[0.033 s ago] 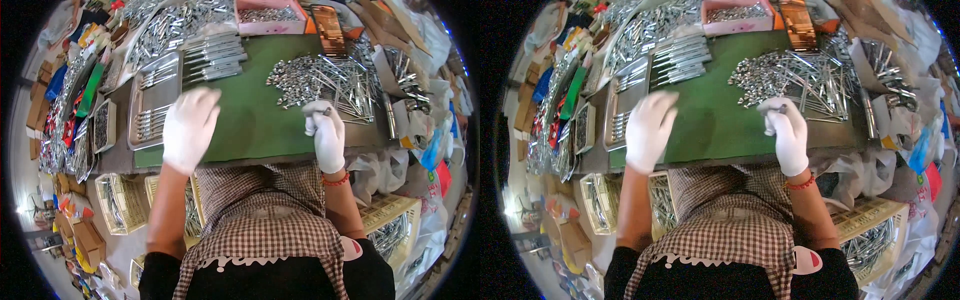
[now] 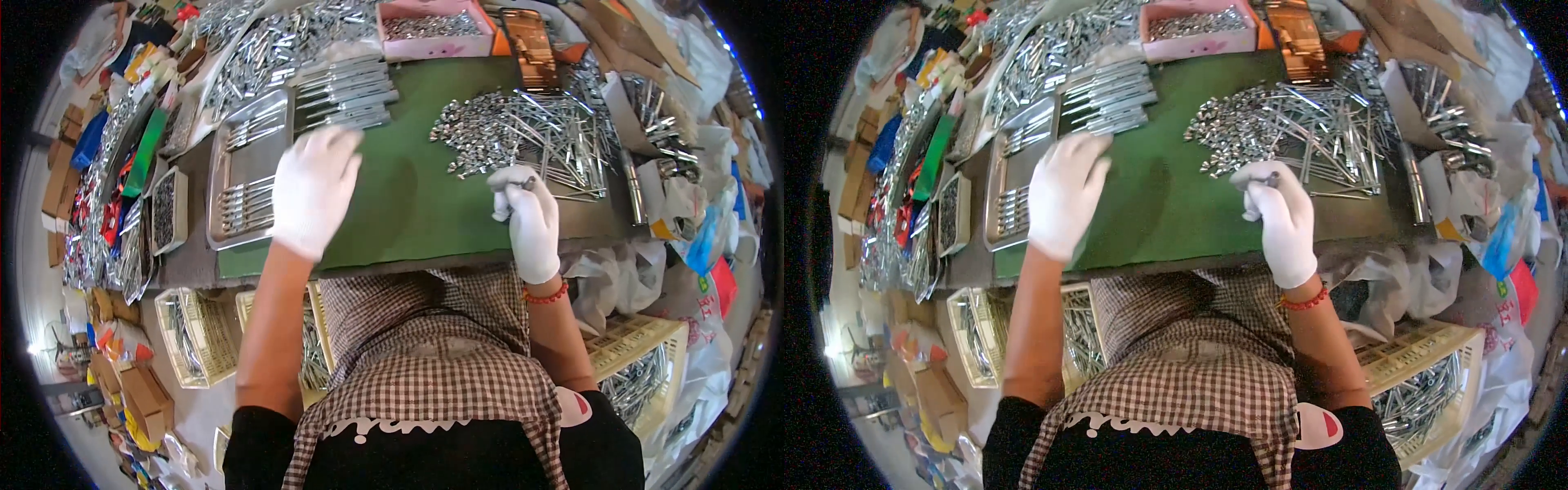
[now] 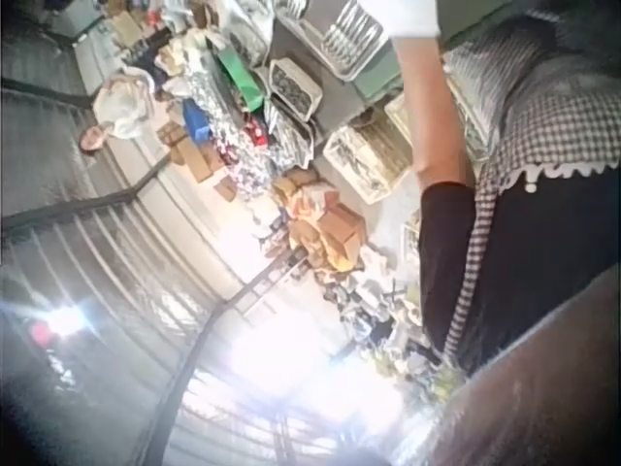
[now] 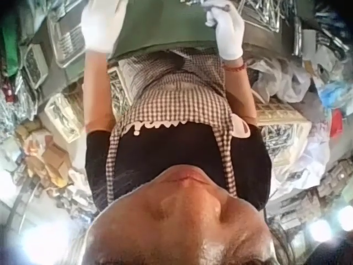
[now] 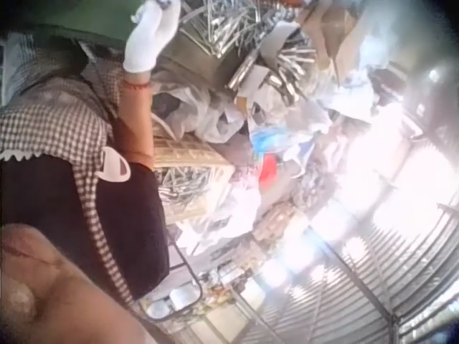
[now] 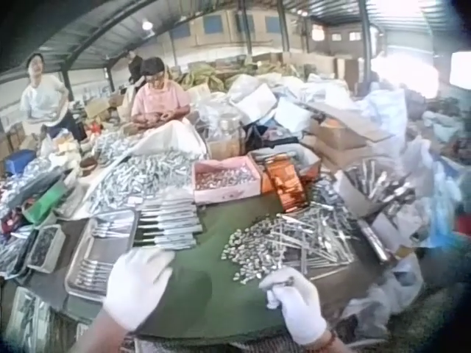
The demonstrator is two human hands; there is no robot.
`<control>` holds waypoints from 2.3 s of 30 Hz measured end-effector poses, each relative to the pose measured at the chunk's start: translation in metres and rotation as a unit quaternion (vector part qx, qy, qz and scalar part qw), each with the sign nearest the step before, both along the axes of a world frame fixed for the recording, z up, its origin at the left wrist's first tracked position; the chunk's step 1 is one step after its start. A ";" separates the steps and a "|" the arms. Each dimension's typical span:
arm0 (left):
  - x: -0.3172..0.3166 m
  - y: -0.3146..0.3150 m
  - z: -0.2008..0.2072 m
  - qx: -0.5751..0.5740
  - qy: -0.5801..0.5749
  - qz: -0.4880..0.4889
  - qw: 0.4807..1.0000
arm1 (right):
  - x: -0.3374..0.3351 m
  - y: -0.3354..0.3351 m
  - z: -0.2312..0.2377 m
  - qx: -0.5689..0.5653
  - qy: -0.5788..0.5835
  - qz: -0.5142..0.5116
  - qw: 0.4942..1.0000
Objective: The person is assembling small metal hardware components at a workstation.
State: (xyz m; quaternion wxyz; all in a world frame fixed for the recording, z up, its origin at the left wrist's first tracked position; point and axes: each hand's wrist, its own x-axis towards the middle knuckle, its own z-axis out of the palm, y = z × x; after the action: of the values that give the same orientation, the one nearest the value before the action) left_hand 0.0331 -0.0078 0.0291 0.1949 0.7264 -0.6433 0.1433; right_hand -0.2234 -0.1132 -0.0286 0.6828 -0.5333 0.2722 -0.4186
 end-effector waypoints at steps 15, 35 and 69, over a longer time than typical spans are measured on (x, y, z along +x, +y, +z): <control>0.012 -0.034 -0.036 -0.012 0.018 -0.091 0.996 | -0.002 0.015 0.030 0.012 0.102 0.042 0.994; -0.061 0.001 -0.011 0.102 0.121 -0.188 0.969 | 0.001 0.011 0.028 -0.025 0.268 0.059 0.961; -0.083 0.006 -0.020 0.174 0.091 -0.066 0.978 | 0.019 -0.085 0.041 -0.526 0.420 -0.062 0.737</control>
State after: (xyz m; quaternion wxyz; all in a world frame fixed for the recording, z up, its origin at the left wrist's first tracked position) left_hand -0.0498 -0.0021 0.0094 0.1327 0.7148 -0.6848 -0.0508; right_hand -0.2046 -0.1979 0.0126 0.0830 -0.9111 0.3001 -0.2699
